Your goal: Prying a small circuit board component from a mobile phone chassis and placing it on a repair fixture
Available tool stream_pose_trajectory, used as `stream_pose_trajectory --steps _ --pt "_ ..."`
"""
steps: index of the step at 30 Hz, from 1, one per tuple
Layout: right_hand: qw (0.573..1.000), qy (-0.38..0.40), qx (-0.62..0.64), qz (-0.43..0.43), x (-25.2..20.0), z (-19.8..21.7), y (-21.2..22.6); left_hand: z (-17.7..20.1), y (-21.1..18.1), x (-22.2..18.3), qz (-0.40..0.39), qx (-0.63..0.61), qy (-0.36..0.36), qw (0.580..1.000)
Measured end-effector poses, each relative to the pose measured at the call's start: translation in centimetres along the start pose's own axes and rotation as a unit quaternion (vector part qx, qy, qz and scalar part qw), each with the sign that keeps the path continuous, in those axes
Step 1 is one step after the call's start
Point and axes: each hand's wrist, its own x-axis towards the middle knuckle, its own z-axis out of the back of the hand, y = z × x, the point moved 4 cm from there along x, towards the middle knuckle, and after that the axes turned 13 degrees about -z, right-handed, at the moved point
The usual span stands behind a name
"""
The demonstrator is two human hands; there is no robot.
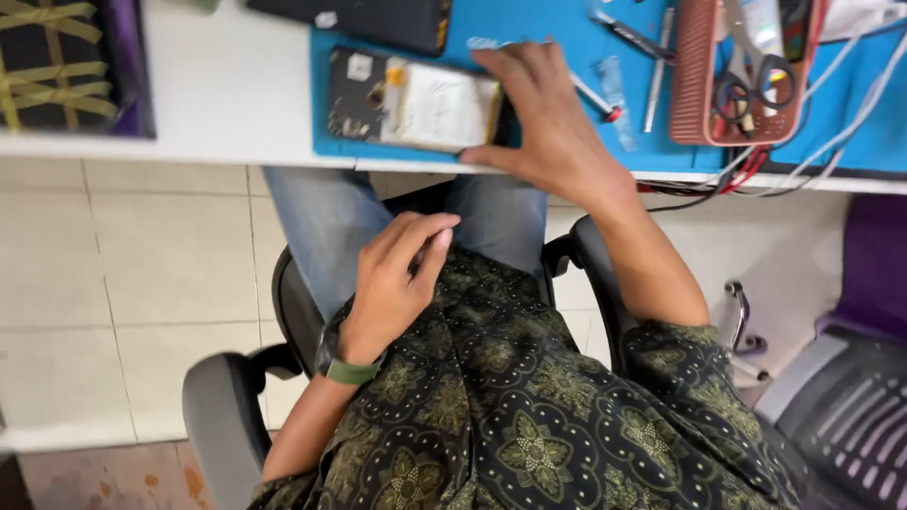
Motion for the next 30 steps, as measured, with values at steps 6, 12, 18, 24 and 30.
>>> stream_pose_trajectory --steps 6,12,18,24,30 --pt "0.999 0.002 0.046 -0.017 0.0 2.8 -0.3 0.9 1.6 6.0 -0.123 0.216 0.065 0.967" --pt "0.943 -0.141 -0.281 -0.113 -4.6 6.0 -4.2 1.2 4.1 9.9 -0.102 0.300 0.221 0.922" --pt "0.954 -0.145 -0.245 -0.091 -5.2 4.8 -5.0 -0.9 2.3 8.3 -0.075 0.274 0.213 0.935" --pt "0.994 -0.092 -0.046 -0.035 -6.8 7.6 -3.0 -3.2 0.0 4.5 -0.159 0.309 0.334 0.876" --pt "0.998 -0.046 -0.033 0.031 -6.1 6.8 -1.3 -3.4 -1.0 4.5 -0.177 0.366 0.335 0.850"
